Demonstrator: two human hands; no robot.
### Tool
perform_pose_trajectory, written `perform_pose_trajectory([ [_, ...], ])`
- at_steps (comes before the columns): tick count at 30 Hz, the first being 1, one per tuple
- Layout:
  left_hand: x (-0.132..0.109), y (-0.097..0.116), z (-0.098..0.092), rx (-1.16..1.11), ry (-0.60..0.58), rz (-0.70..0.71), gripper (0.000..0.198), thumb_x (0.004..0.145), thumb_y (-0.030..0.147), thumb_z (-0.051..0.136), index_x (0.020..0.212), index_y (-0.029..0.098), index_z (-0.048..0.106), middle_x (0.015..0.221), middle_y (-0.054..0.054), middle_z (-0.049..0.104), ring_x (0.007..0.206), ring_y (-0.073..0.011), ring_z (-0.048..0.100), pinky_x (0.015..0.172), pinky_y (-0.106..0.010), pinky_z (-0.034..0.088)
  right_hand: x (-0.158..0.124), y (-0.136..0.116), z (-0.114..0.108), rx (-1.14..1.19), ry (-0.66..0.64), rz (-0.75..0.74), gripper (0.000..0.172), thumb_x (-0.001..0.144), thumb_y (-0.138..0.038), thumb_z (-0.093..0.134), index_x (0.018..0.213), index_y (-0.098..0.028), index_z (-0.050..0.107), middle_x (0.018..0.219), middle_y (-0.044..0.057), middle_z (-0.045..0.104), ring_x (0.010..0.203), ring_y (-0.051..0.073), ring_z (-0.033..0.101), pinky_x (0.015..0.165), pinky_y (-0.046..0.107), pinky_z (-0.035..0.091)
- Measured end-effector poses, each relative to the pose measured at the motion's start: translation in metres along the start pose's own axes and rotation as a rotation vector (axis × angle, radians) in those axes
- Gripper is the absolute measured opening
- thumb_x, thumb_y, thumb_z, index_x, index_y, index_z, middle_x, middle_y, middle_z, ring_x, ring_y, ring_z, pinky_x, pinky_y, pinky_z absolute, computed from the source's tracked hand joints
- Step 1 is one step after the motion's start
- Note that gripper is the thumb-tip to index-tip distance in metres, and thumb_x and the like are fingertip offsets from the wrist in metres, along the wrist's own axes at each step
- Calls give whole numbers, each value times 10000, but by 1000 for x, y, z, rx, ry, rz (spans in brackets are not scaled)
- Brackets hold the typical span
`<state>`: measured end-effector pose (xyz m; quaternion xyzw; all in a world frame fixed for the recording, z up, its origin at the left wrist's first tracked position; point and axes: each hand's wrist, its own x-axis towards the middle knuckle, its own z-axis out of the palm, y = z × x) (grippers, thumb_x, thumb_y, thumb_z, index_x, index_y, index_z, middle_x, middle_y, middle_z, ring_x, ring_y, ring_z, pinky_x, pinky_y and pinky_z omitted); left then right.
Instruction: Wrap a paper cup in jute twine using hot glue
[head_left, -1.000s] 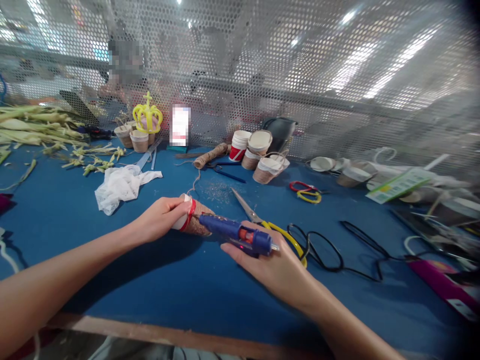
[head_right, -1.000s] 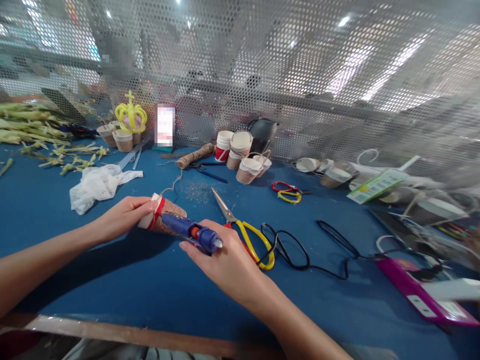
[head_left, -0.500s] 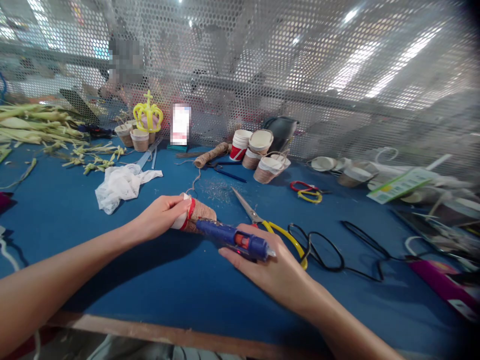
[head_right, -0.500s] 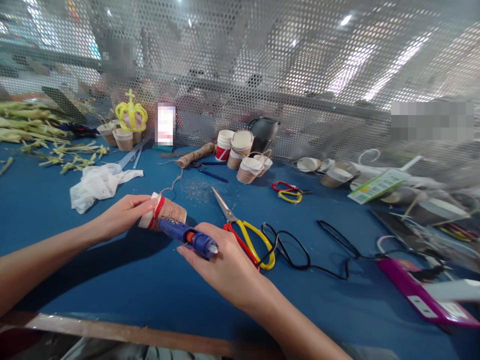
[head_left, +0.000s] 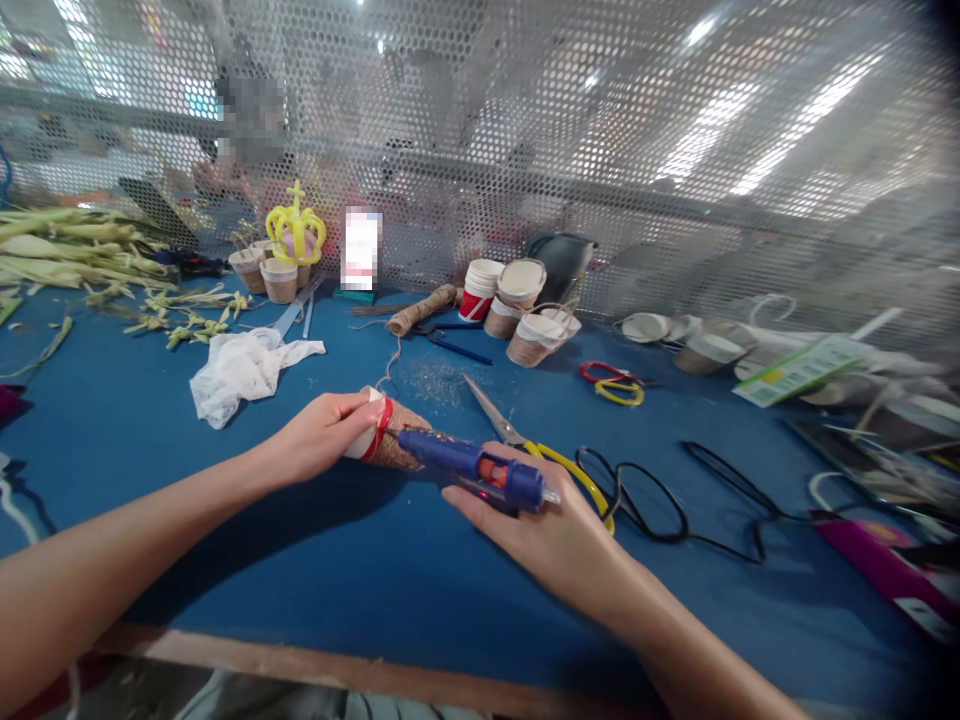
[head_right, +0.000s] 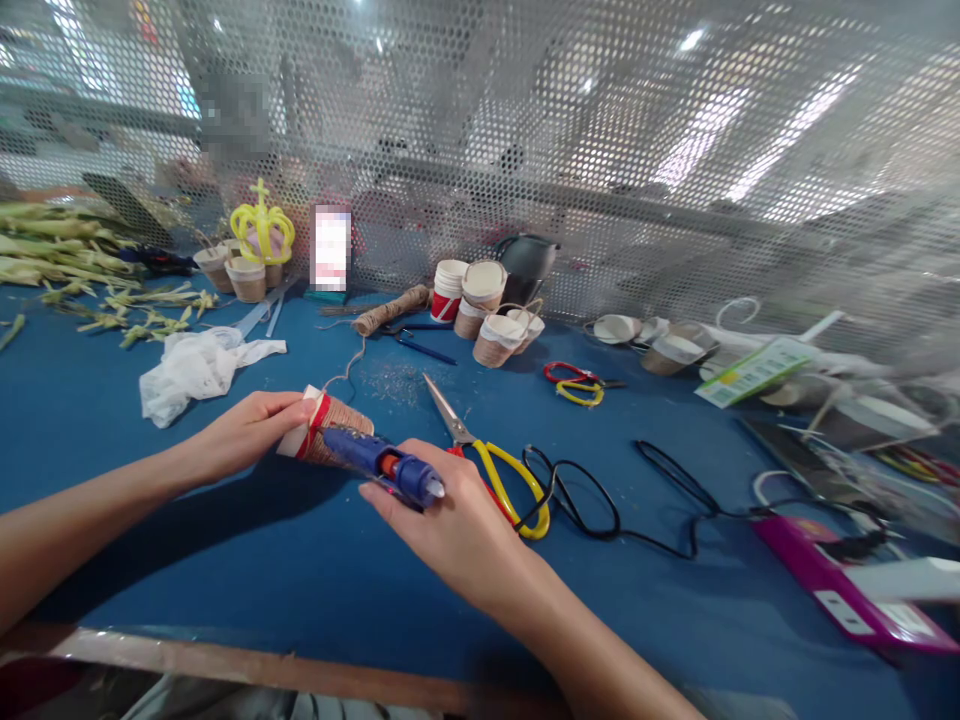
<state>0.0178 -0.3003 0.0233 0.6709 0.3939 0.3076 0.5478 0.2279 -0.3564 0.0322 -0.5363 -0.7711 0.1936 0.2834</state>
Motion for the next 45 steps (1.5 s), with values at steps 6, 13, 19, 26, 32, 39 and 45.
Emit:
perform_pose_trajectory([
  [6, 0, -3, 0, -34, -41, -11, 436, 858, 408, 378, 1085, 126, 621, 1076, -69, 666, 1003, -248, 593, 909, -359, 431, 0, 5, -2, 33, 35, 8, 191, 751, -372, 591, 727, -182, 593, 639, -9, 622, 555, 126, 555, 501, 220, 451],
  [13, -1, -2, -1, -5, -57, 12, 432, 864, 398, 364, 1083, 134, 627, 1105, -59, 651, 1016, -242, 586, 910, -332, 430, -1, 5, 0, -1, 38, 4, 157, 733, -353, 608, 748, -196, 615, 632, -8, 624, 570, 137, 559, 490, 224, 452],
  [19, 0, -6, 0, 29, -7, -22, 440, 853, 430, 387, 1068, 137, 635, 1006, -36, 692, 938, -216, 613, 822, -280, 470, 3, 2, -2, 47, 35, 77, 205, 750, -389, 589, 709, -190, 573, 481, -46, 540, 421, 99, 485, 427, 213, 411],
  [26, 2, -10, -3, 137, 10, 5, 454, 844, 466, 385, 1018, 148, 657, 1006, -37, 683, 934, -240, 594, 828, -314, 453, 2, -1, -5, 91, -22, 106, 180, 736, -373, 603, 738, -196, 569, 471, -68, 518, 391, 85, 464, 420, 209, 405],
  [32, 1, -10, -3, 26, -52, -12, 455, 841, 466, 399, 1068, 147, 633, 986, -53, 690, 939, -233, 601, 845, -334, 456, 7, -2, -8, 80, 10, 81, 162, 740, -329, 587, 639, -204, 566, 394, -69, 471, 378, 98, 459, 392, 219, 385],
  [39, 0, -9, -3, 33, -60, 19, 411, 857, 431, 399, 1086, 177, 626, 1014, -30, 686, 950, -211, 605, 841, -289, 459, 6, -4, -11, 93, -20, 103, 158, 730, -314, 600, 622, -208, 554, 397, -64, 488, 385, 101, 466, 404, 221, 394],
  [45, -1, -8, -4, 91, -67, 15, 429, 859, 445, 388, 1044, 152, 641, 1031, -46, 681, 936, -215, 610, 823, -283, 464, 8, -4, -12, 96, -23, 109, 203, 739, -302, 586, 571, -209, 521, 383, -67, 470, 355, 91, 438, 376, 216, 375],
])
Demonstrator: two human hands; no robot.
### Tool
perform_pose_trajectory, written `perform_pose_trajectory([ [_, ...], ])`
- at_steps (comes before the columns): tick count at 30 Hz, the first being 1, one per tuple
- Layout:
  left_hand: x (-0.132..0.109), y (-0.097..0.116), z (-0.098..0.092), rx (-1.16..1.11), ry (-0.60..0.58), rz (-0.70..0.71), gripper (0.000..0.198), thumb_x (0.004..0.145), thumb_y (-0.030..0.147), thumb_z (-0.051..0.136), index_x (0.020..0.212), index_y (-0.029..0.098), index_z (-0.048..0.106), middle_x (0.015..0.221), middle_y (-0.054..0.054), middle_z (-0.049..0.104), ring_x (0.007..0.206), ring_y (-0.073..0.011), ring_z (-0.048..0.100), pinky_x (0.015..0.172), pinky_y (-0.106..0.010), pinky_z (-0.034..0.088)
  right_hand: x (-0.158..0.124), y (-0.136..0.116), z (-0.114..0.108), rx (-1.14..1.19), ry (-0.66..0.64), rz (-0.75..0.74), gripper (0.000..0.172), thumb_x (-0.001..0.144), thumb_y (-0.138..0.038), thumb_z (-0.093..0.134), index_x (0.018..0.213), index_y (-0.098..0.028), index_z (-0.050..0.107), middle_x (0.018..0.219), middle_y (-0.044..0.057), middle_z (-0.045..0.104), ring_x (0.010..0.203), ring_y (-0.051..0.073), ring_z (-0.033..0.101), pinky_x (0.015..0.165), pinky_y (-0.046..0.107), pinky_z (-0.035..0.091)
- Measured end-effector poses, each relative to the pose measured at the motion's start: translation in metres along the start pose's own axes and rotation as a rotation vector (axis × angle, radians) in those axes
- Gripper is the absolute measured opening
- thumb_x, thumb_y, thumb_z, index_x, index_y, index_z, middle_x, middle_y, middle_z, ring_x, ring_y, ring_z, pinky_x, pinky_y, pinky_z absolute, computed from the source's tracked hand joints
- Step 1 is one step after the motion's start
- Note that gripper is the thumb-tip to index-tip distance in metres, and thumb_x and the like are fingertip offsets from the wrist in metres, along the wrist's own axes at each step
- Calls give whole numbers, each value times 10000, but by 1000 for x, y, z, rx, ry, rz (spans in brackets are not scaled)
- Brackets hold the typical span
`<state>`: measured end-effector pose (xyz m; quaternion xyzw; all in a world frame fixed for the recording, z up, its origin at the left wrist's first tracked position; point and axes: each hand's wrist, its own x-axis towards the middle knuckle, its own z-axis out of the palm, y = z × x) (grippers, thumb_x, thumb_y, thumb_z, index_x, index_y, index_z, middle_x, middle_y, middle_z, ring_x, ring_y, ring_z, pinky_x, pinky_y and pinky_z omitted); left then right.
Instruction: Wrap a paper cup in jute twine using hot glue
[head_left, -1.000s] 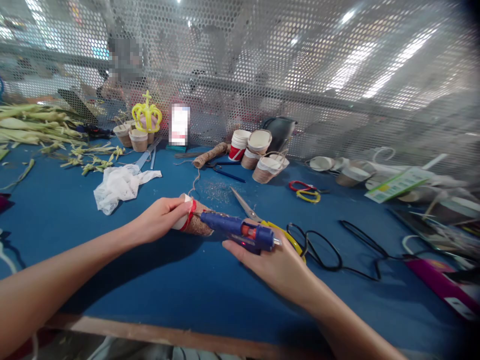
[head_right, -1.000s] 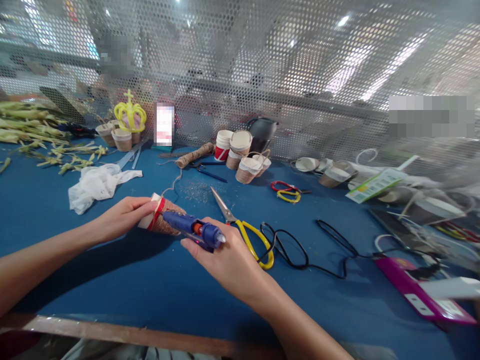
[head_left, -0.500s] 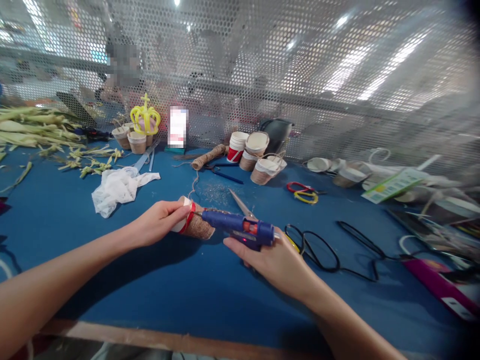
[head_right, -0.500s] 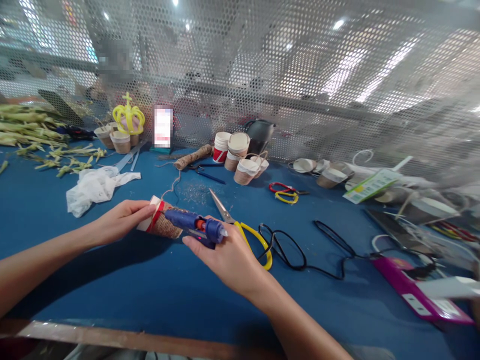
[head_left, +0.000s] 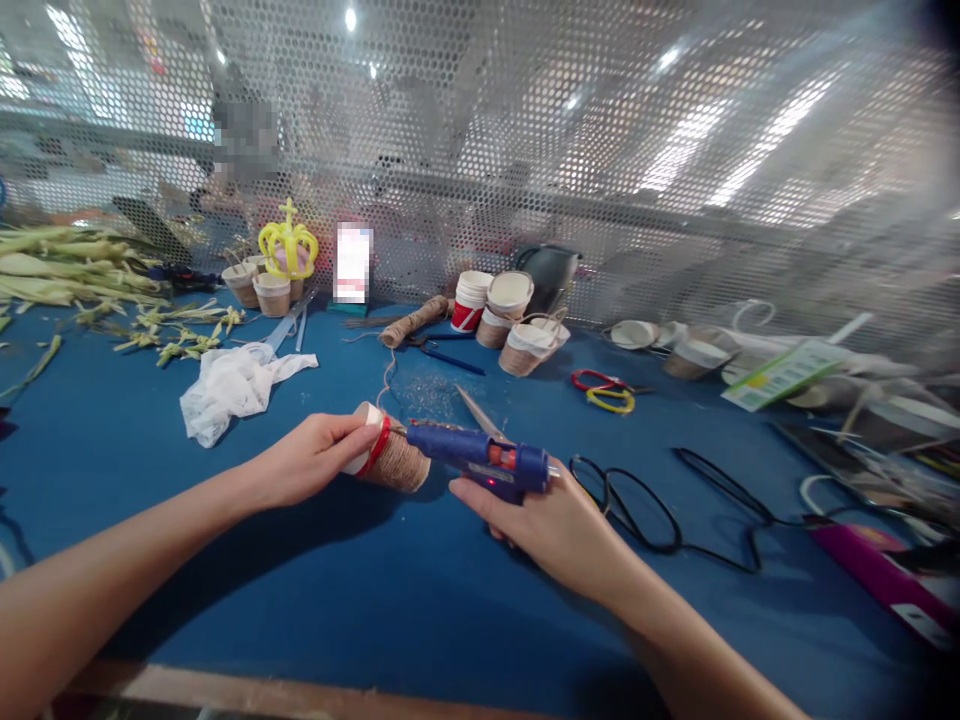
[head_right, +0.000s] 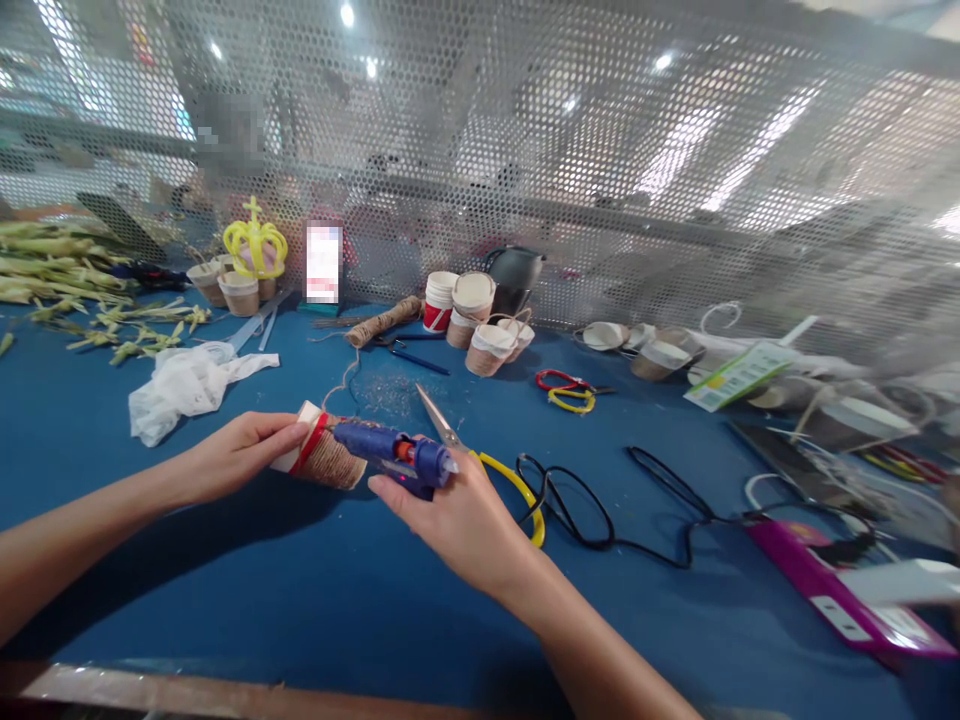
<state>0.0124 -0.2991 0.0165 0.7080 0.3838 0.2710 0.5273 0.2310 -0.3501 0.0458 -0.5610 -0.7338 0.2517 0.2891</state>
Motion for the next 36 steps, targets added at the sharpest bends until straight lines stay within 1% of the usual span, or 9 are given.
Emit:
perform_pose_trajectory([
  [5, 0, 0, -1, -19, -25, 19, 418, 871, 429, 375, 1099, 173, 613, 1070, -27, 667, 948, -206, 608, 830, -269, 461, -1, 1, 0, 14, -15, 1, 136, 734, -302, 599, 651, -201, 560, 408, -70, 489, 357, 86, 444, 373, 208, 373],
  [12, 0, 2, -2, 24, -55, 30, 419, 876, 408, 368, 1082, 144, 619, 1039, -44, 677, 971, -228, 595, 865, -312, 446, 1, 4, -3, 50, -39, 24, 185, 737, -310, 598, 614, -191, 527, 402, -75, 470, 362, 73, 438, 380, 195, 370],
  [16, 0, 2, -3, 48, -57, 32, 412, 880, 397, 358, 1083, 149, 618, 1043, -47, 675, 950, -225, 599, 843, -308, 452, 0, 3, -4, 26, -49, 5, 150, 733, -304, 596, 638, -194, 559, 397, -76, 475, 364, 76, 432, 388, 201, 365],
  [20, 1, 1, -3, 38, -65, 38, 415, 877, 404, 362, 1056, 141, 628, 1033, -48, 677, 973, -223, 593, 862, -302, 445, 0, 2, -4, 31, -20, 7, 132, 729, -311, 595, 667, -195, 580, 392, -75, 462, 382, 85, 436, 401, 207, 364],
  [23, 0, 1, -3, 66, -54, 37, 424, 872, 418, 363, 1042, 139, 632, 1041, -51, 673, 955, -223, 597, 852, -304, 449, -1, 0, -4, 22, -19, 14, 145, 727, -320, 595, 658, -193, 580, 401, -69, 463, 404, 91, 450, 417, 210, 370],
  [26, 0, 0, -2, 60, -50, 35, 435, 871, 425, 359, 1076, 141, 616, 1061, -49, 665, 952, -220, 596, 846, -301, 453, -2, 0, -3, -9, -18, 8, 177, 728, -334, 596, 626, -192, 567, 407, -65, 466, 399, 88, 441, 418, 209, 368],
  [28, 1, -1, -2, 36, -48, 31, 442, 869, 429, 360, 1096, 140, 607, 1055, -50, 668, 947, -218, 599, 838, -296, 458, -2, 2, -1, -39, -2, -11, 177, 726, -343, 602, 640, -192, 567, 435, -60, 485, 409, 87, 443, 426, 207, 374],
  [32, 2, -2, -2, 6, -27, 20, 436, 868, 422, 363, 1086, 141, 615, 1045, -47, 673, 954, -219, 599, 840, -293, 457, -6, 10, 5, -105, 45, -88, 182, 728, -379, 606, 712, -199, 583, 560, -31, 563, 505, 111, 507, 469, 209, 408],
  [36, 3, -1, -1, 23, 14, 24, 409, 870, 394, 359, 1032, 146, 641, 1049, -32, 673, 955, -211, 597, 844, -276, 450, -10, 15, 9, -148, 45, -133, 177, 738, -383, 593, 697, -212, 577, 567, -24, 564, 514, 123, 522, 457, 215, 411],
])
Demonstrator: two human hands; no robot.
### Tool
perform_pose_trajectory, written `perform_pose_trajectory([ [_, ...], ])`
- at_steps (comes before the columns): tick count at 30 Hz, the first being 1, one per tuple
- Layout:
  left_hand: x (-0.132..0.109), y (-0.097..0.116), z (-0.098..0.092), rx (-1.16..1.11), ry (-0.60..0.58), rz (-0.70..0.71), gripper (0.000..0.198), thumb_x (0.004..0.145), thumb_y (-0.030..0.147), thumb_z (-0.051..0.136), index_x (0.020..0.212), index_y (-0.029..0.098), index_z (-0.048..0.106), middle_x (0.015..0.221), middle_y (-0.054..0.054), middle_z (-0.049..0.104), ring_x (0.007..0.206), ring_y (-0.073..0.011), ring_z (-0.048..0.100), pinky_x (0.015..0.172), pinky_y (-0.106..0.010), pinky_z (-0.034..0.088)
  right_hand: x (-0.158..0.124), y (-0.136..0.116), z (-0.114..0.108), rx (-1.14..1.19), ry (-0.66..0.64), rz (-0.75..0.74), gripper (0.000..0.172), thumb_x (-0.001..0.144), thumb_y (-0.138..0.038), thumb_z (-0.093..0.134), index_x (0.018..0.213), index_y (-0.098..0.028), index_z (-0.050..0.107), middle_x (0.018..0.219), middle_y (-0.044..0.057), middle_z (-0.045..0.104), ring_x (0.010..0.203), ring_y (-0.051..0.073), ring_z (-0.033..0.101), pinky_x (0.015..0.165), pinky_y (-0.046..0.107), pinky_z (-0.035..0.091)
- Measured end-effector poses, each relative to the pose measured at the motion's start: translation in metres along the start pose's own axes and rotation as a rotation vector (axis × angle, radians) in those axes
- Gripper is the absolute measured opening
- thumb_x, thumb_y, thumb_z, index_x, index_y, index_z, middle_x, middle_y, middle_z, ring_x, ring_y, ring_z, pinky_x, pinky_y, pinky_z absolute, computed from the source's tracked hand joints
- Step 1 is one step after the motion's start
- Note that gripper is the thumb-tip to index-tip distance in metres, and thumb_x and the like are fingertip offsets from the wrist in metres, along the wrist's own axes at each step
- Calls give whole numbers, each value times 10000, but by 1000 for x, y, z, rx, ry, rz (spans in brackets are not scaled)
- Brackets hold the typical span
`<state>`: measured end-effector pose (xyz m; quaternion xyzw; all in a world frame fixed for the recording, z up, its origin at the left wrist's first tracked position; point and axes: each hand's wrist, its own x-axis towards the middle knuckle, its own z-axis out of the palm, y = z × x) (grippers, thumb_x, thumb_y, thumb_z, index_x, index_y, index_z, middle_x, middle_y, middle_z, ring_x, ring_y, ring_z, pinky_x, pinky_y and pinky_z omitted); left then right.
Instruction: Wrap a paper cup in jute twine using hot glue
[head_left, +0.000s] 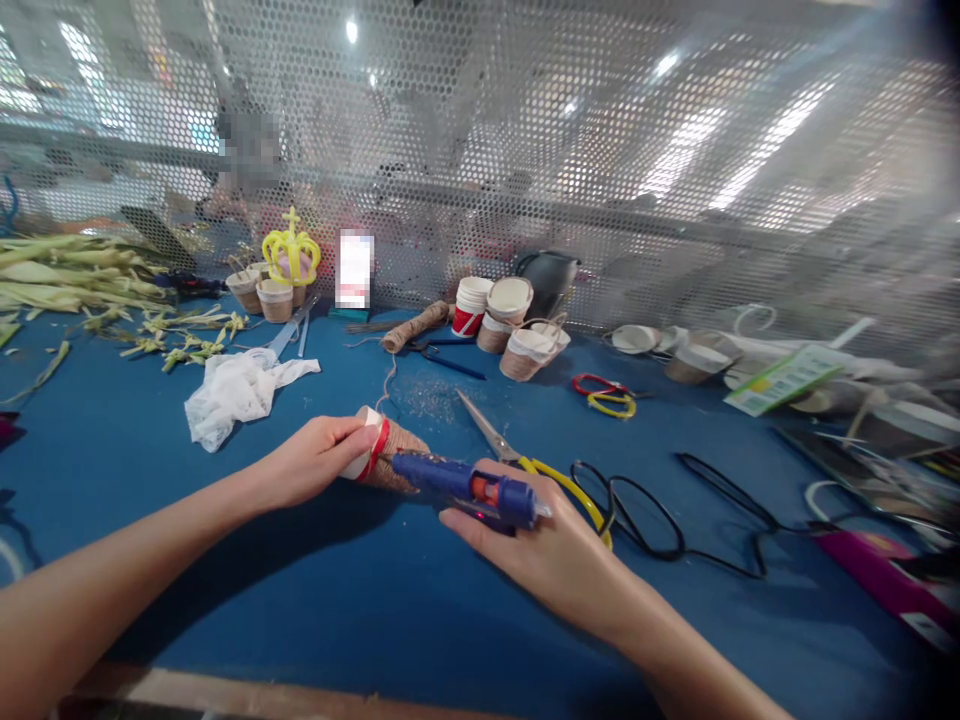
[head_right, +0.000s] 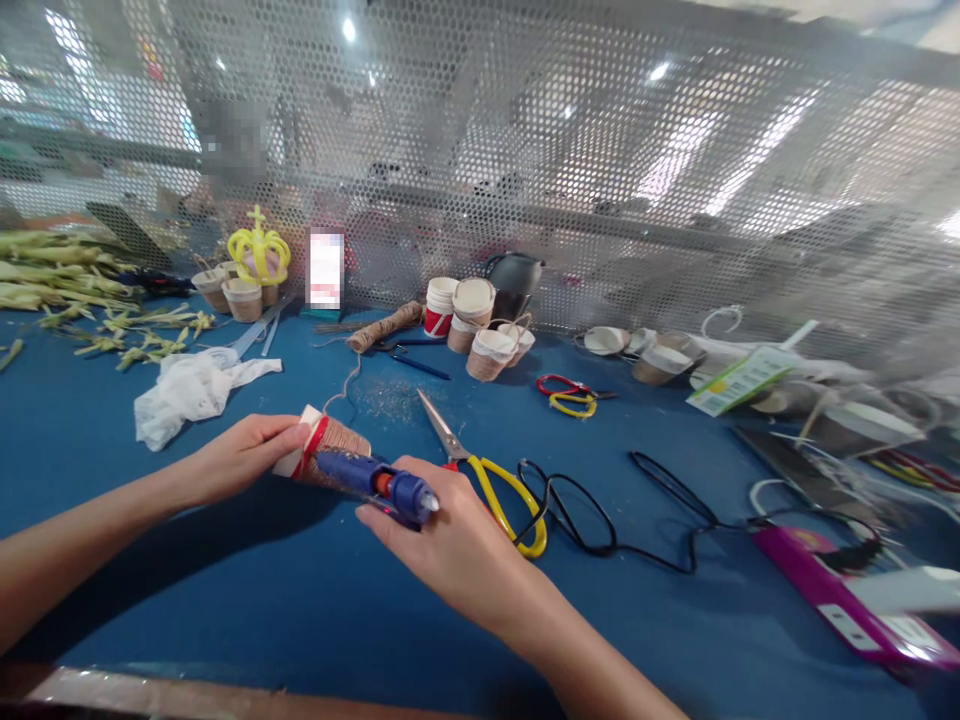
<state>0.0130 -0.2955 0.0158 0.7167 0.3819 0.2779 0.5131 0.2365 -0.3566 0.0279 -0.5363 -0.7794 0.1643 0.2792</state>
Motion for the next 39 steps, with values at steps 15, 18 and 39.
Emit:
perform_pose_trajectory([
  [15, 1, 2, 1, 15, 68, -81, 440, 840, 428, 361, 951, 111, 646, 927, -55, 689, 808, -201, 609, 728, -267, 469, 3, -9, -2, -7, -39, -95, 189, 762, -322, 578, 641, -206, 492, 563, -36, 524, 491, 101, 485, 471, 206, 401],
  [18, 1, 2, 1, -3, 69, -84, 441, 836, 426, 363, 961, 108, 641, 929, -58, 687, 816, -204, 607, 735, -275, 471, 4, -13, -3, -41, -63, -80, 209, 766, -298, 582, 625, -197, 466, 558, -44, 503, 480, 87, 453, 468, 197, 373],
  [39, -1, 1, -1, 9, 34, -46, 464, 845, 473, 370, 988, 127, 644, 938, -56, 686, 856, -222, 599, 769, -297, 466, 20, 3, -27, 528, -21, 283, 217, 746, -376, 575, 795, -166, 549, 419, -76, 427, 363, 73, 384, 377, 203, 321],
])
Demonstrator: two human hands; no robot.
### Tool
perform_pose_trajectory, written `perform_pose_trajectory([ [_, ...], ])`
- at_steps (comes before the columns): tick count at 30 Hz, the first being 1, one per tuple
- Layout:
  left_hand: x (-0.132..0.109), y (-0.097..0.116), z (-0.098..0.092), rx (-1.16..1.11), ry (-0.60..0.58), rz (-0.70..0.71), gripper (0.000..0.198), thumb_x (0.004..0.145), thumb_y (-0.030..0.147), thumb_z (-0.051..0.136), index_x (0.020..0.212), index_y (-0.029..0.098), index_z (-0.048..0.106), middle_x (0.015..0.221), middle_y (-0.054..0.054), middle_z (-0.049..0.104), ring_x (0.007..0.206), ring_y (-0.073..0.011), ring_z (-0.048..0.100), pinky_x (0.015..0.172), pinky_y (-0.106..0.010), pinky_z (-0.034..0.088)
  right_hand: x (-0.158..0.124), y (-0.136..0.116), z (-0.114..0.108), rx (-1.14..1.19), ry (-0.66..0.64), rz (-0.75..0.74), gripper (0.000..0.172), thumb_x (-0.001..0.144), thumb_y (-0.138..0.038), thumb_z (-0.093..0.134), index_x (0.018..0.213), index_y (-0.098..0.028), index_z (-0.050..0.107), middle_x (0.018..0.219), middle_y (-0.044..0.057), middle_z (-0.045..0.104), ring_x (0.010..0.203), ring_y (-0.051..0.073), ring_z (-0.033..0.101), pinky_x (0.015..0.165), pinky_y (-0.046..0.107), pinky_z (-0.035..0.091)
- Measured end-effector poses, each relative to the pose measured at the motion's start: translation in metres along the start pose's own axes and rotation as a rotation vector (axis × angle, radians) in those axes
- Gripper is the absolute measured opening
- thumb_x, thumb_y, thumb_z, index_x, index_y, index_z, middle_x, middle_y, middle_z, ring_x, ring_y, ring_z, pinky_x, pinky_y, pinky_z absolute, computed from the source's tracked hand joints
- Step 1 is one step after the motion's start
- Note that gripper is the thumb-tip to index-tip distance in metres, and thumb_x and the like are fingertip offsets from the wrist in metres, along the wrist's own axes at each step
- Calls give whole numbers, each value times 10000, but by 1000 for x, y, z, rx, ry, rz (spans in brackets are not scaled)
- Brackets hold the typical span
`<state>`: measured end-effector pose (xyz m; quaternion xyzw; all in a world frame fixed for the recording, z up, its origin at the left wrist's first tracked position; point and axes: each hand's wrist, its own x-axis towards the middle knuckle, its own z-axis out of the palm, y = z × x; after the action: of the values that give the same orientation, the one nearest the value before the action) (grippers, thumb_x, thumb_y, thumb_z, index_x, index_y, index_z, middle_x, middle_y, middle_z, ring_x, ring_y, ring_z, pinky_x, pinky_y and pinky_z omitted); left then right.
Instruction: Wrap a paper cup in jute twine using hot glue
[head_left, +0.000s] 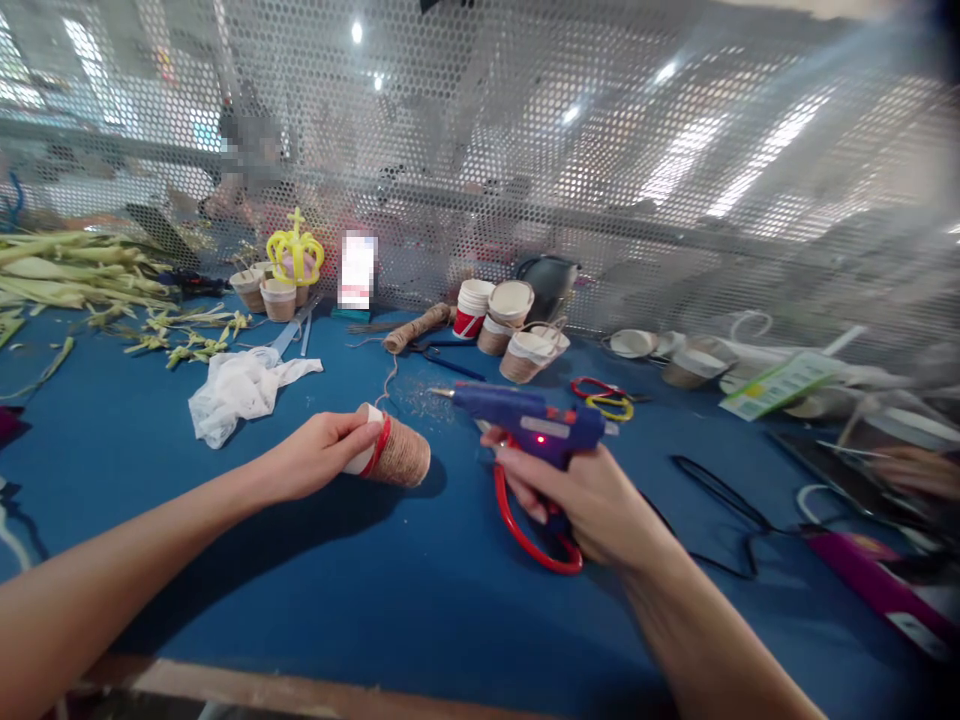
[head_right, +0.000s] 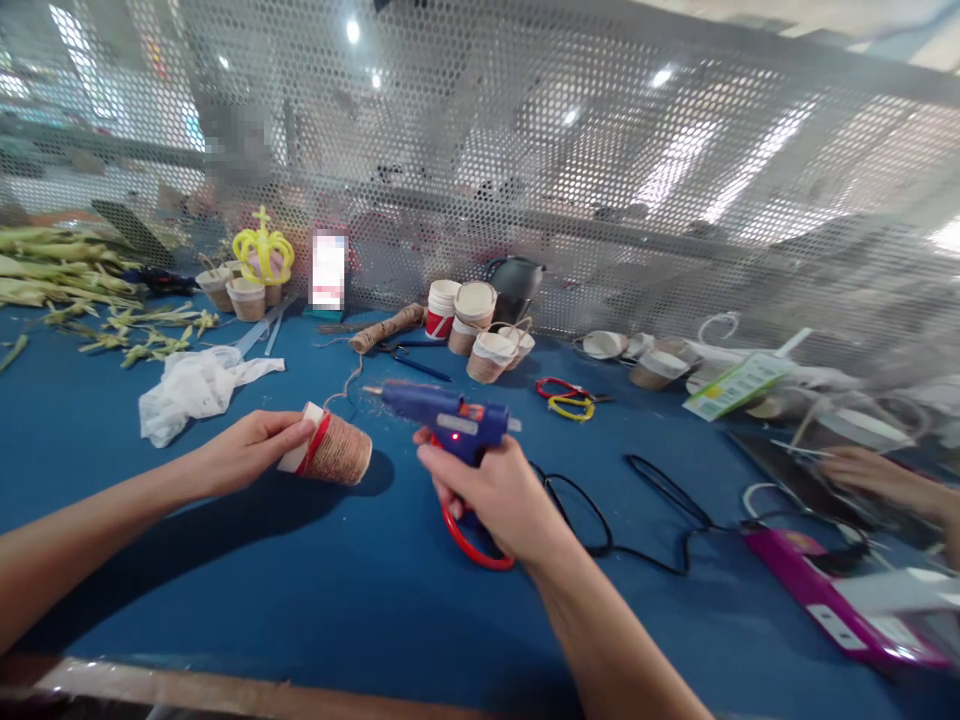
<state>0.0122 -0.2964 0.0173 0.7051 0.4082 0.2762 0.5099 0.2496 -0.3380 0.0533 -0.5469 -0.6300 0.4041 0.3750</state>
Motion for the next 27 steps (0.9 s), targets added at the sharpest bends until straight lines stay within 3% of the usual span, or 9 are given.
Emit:
perform_pose_trajectory([
  [3, -1, -1, 0, 37, 0, 16, 472, 842, 494, 367, 958, 131, 645, 911, -54, 685, 862, -225, 588, 781, -300, 458, 15, 8, -23, 136, 166, -6, 237, 669, -365, 661, 705, -155, 558, 509, -42, 499, 449, 70, 449, 440, 197, 374],
  [5, -1, -1, 0, 61, -4, 24, 472, 839, 498, 370, 954, 131, 644, 911, -54, 682, 871, -229, 581, 788, -303, 456, 27, 17, -36, 109, 320, 51, 281, 634, -401, 681, 690, -147, 572, 601, -2, 563, 488, 76, 477, 446, 197, 391],
  [7, -1, -1, -1, 83, -10, 34, 470, 839, 493, 370, 972, 130, 638, 921, -54, 679, 872, -227, 577, 792, -301, 455, 38, 28, -46, 28, 390, 126, 284, 667, -418, 646, 670, -148, 561, 616, 15, 569, 492, 79, 483, 436, 196, 396],
  [12, -2, 2, -2, 183, -20, 53, 442, 846, 466, 365, 930, 130, 641, 909, -37, 667, 797, -192, 568, 768, -271, 447, 57, 55, -51, -126, 406, 221, 264, 736, -342, 594, 569, -153, 518, 505, 5, 521, 416, 83, 465, 420, 217, 406],
  [16, -3, 3, -2, 200, -27, 58, 445, 844, 462, 360, 937, 127, 638, 876, -35, 660, 760, -182, 552, 730, -260, 443, 66, 70, -52, -377, 429, 292, 274, 777, -324, 540, 560, -157, 529, 533, 52, 571, 537, 160, 570, 519, 270, 452],
  [19, -3, 3, -2, 211, -31, 51, 455, 846, 465, 349, 900, 117, 636, 851, -34, 651, 734, -173, 540, 699, -246, 436, 70, 73, -54, -626, 446, 331, 326, 795, -355, 506, 566, -135, 578, 646, 143, 624, 762, 276, 614, 653, 348, 453],
  [23, -4, 4, -3, 267, -11, 53, 457, 845, 468, 346, 864, 114, 634, 804, -24, 640, 689, -160, 519, 657, -237, 421, 62, 61, -49, -921, 482, 322, 367, 826, -350, 460, 768, -39, 646, 1012, 304, 562, 1038, 393, 502, 803, 451, 386],
  [25, -4, 4, -3, 273, -2, 50, 461, 844, 471, 344, 855, 115, 636, 792, -22, 639, 677, -157, 515, 650, -238, 420, 54, 52, -40, -1024, 457, 261, 377, 837, -380, 441, 877, -61, 639, 1095, 273, 530, 1085, 375, 468, 838, 443, 365],
  [27, -4, 4, -3, 261, -1, 43, 467, 841, 478, 345, 846, 114, 637, 787, -24, 642, 672, -158, 519, 650, -240, 425, 47, 45, -29, -1081, 356, 192, 370, 833, -432, 443, 877, -122, 638, 1024, 192, 581, 1019, 318, 518, 809, 388, 388],
])
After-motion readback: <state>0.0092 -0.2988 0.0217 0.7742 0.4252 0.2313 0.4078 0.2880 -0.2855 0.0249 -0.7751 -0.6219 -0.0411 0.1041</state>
